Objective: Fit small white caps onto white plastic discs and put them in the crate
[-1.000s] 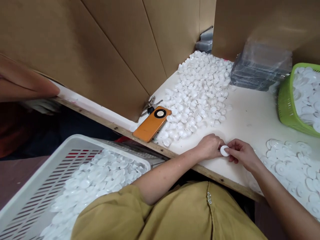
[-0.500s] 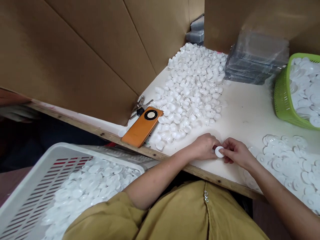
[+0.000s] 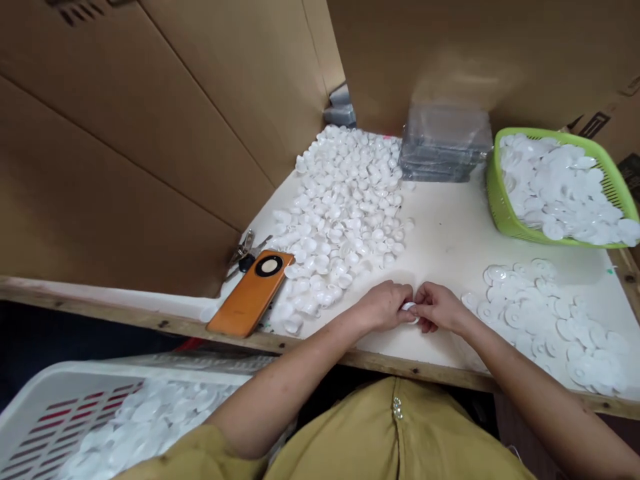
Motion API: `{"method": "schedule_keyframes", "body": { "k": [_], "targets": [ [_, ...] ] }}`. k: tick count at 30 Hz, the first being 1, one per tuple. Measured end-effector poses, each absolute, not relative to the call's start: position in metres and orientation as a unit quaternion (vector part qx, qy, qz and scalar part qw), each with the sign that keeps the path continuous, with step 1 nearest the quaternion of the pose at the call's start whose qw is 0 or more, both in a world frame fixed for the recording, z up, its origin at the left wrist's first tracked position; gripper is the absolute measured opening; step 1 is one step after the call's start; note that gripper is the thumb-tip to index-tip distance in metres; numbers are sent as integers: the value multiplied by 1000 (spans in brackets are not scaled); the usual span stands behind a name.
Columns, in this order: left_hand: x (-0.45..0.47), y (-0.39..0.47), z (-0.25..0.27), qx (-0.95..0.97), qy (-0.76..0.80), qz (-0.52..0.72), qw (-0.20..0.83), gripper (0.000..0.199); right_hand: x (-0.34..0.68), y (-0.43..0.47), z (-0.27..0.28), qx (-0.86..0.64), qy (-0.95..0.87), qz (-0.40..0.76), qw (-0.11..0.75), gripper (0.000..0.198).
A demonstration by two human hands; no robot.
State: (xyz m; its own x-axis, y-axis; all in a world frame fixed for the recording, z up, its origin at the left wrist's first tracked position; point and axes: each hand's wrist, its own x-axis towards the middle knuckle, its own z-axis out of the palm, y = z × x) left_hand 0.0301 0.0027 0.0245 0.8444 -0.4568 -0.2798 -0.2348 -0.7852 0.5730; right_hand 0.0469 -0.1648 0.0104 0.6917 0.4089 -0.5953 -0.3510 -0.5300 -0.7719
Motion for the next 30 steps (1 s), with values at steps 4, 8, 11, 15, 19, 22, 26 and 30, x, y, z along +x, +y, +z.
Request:
{"method": "schedule_keyframes", "body": {
  "k": [4, 8, 11, 15, 19, 22, 26, 30],
  "targets": [
    [7, 19, 38, 915, -127, -197, 329, 15, 49, -186, 19, -804, -103, 320, 490, 21],
    [-50, 98, 68, 894, -80, -249, 364, 12, 79, -252, 34, -940, -79, 34, 329, 23],
    [-105, 172, 85, 884, -12, -381, 272, 13, 105, -307, 27, -976, -25, -23, 215, 27],
    [-148, 217, 84, 895, 127, -420, 74, 27, 117, -338, 6, -985, -28, -8, 170, 27],
    [-114, 182, 78, 966, 53, -201, 153, 30, 111, -323, 7, -978, -29, 14, 206, 26],
    [-53, 125, 72, 986, 6, -28, 165, 28, 103, -304, 15, -974, -28, 46, 221, 27],
    [24, 62, 53, 991, -75, 32, 109, 36, 90, -287, 14, -968, -81, 19, 238, 30],
    [56, 42, 36, 993, -91, 5, 79, 28, 78, -279, 4, -965, -80, 7, 251, 35]
  ]
}}
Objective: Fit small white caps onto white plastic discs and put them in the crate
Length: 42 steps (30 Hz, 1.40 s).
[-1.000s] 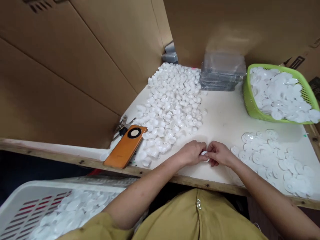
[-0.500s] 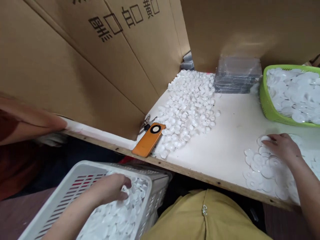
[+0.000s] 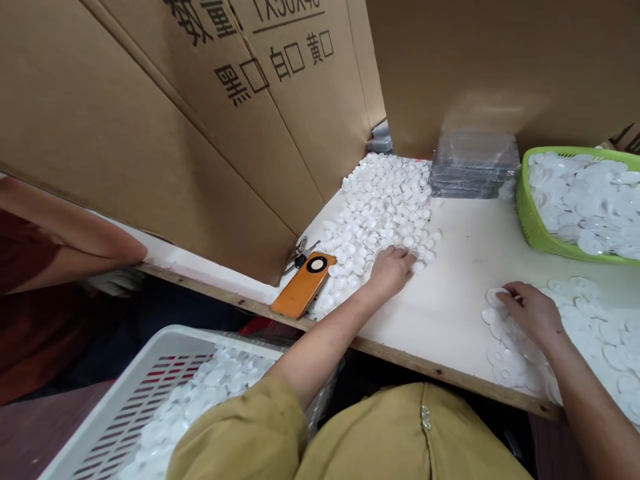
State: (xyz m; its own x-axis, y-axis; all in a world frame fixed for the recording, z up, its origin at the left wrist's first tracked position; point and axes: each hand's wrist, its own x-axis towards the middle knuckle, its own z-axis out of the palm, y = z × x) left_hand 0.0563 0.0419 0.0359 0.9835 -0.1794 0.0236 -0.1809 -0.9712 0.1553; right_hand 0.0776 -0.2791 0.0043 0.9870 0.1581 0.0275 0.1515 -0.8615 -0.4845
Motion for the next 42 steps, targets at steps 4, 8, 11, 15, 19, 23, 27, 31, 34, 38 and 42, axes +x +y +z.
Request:
{"method": "schedule_keyframes", "body": {
  "k": [4, 8, 11, 15, 19, 23, 27, 31, 34, 38, 42],
  "targets": [
    [47, 46, 39, 991, -93, -1, 98, 30, 69, -272, -1, -948, -51, -46, 311, 36],
    [28, 51, 53, 994, -93, 3, 64, 33, 65, -264, 2, -925, -34, -48, 376, 30],
    [19, 50, 60, 996, -92, -2, 15, 41, 62, -262, 4, -918, -35, -58, 392, 27],
    [8, 39, 59, 990, -136, -41, -13, 26, 62, -264, 1, -890, 12, -51, 453, 26],
    [-6, 17, 40, 977, -179, -92, 70, 14, 62, -265, -1, -831, 50, -11, 553, 33],
    [-16, -2, 15, 954, -136, -101, 247, 23, 52, -251, 13, -804, 18, 103, 585, 34],
    [-15, -8, 4, 935, -99, -92, 328, 28, 37, -218, 29, -767, -51, 268, 581, 33],
    [-12, -7, 0, 934, -100, -77, 333, 18, 29, -185, 25, -733, -52, 364, 572, 33],
    [-12, -7, -3, 935, -97, -65, 334, 21, 29, -174, 14, -763, -52, 369, 528, 28],
    [-11, -7, -4, 934, -93, -71, 337, 22, 31, -174, 8, -794, -59, 354, 490, 29],
    [-11, -5, -3, 930, -104, -89, 341, 23, 29, -173, 11, -793, -58, 367, 483, 30]
  ]
}}
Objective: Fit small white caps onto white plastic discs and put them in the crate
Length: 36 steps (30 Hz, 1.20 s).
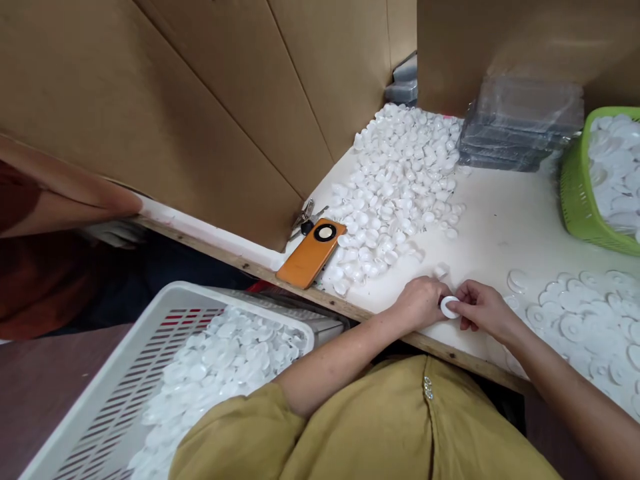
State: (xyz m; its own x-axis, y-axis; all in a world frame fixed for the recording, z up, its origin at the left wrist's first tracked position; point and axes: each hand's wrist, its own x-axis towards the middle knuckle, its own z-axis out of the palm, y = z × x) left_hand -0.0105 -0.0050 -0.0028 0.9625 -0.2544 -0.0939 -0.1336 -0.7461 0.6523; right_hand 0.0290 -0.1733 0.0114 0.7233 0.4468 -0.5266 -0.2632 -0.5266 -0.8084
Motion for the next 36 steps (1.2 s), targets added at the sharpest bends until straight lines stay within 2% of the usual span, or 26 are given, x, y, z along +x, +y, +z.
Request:
{"method": "schedule_keyframes", "body": {
  "k": [5, 9, 17, 22, 25, 28, 30, 32, 34, 36],
  "targets": [
    [-9, 5, 8, 919, -145, -121, 346, 22, 28, -172, 11, -791, -49, 367, 488, 33],
    [0, 13, 21, 893, -167, -207, 362, 25, 35, -169, 14, -792, -36, 393, 466, 31],
    [20, 3, 34, 918, -154, -267, 248, 31, 44, -165, 14, -813, -54, 402, 417, 19],
    [8, 1, 35, 906, -124, -255, 314, 26, 35, -171, 10, -814, -97, 366, 441, 19],
    [-17, 32, 44, 891, -91, -239, 374, 21, 43, -190, 17, -830, -125, 309, 446, 26],
    [-64, 104, 64, 887, -46, -254, 383, 21, 69, -227, 24, -922, -79, 141, 351, 30],
    [-105, 164, 77, 892, 12, -305, 334, 24, 89, -253, 22, -965, -49, 74, 248, 30],
    [-146, 218, 84, 899, 98, -356, 233, 29, 103, -272, 16, -977, -50, 74, 192, 32],
    [-175, 253, 84, 896, 183, -389, 112, 34, 110, -282, 9, -977, -72, 89, 181, 32],
    [-184, 261, 81, 904, 224, -361, 52, 39, 110, -283, 5, -973, -95, 92, 191, 28]
  ]
}}
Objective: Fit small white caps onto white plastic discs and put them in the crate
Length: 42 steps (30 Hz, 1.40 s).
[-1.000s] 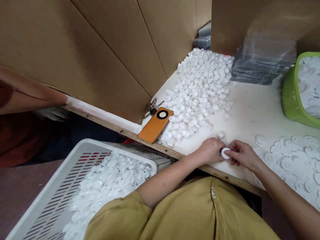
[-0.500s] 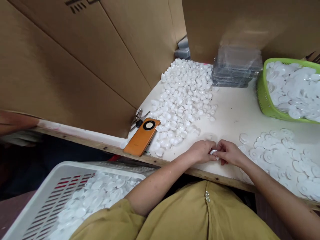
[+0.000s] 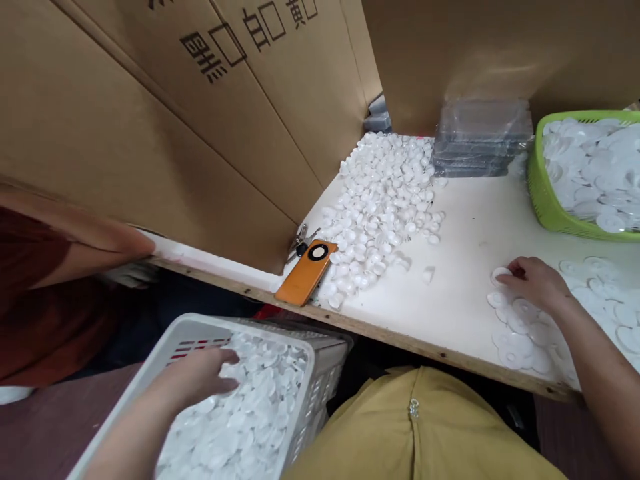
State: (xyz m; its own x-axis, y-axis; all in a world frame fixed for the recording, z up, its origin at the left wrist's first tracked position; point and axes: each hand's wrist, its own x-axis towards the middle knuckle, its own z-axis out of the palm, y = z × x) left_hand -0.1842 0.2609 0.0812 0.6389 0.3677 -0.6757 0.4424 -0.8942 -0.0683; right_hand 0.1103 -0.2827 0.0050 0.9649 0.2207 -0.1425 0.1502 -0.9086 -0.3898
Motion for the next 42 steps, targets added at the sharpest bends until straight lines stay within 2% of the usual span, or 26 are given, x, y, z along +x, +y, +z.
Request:
{"method": "schedule_keyframes", "body": {
  "k": [2, 5, 8, 11, 13, 17, 21, 23, 26, 29, 32, 34, 39, 42],
  "targets": [
    [-170, 238, 77, 940, 203, -264, 75, 40, 107, -279, 5, -970, -100, 94, 203, 24],
    [-115, 163, 69, 977, 103, -73, 170, 34, 99, -269, 13, -964, -79, 108, 229, 20],
    [-48, 78, 54, 973, -52, 27, 223, 29, 86, -260, 21, -950, -60, 122, 280, 21],
    [0, 22, 38, 973, -151, 9, 175, 36, 70, -254, 23, -927, -52, 118, 353, 24],
    [16, 5, 32, 975, -181, -26, 124, 25, 61, -252, 21, -901, -35, 119, 415, 25],
    [19, 0, 37, 973, -216, -47, 61, 14, 51, -248, 17, -841, 4, 142, 522, 31],
    [13, -1, 47, 975, -209, -78, 8, 18, 50, -243, 14, -797, 2, 152, 585, 36],
    [13, -2, 44, 974, -199, -102, 39, 20, 50, -240, 13, -788, -3, 164, 594, 38],
    [14, 1, 32, 960, -193, -131, 153, 30, 49, -236, 13, -788, -19, 207, 579, 38],
    [9, 3, 17, 947, -177, -112, 242, 30, 46, -231, 17, -793, -37, 252, 554, 34],
    [1, 2, 12, 943, -171, -80, 275, 30, 45, -224, 21, -796, -50, 265, 542, 31],
    [-2, 2, 15, 949, -179, -60, 251, 25, 46, -219, 22, -799, -59, 262, 538, 31],
    [1, 8, 33, 979, -170, -49, 96, 19, 50, -209, 24, -808, -63, 272, 519, 34],
    [2, 11, 37, 971, -190, -109, 95, 10, 49, -207, 22, -802, -60, 278, 525, 33]
  ]
}}
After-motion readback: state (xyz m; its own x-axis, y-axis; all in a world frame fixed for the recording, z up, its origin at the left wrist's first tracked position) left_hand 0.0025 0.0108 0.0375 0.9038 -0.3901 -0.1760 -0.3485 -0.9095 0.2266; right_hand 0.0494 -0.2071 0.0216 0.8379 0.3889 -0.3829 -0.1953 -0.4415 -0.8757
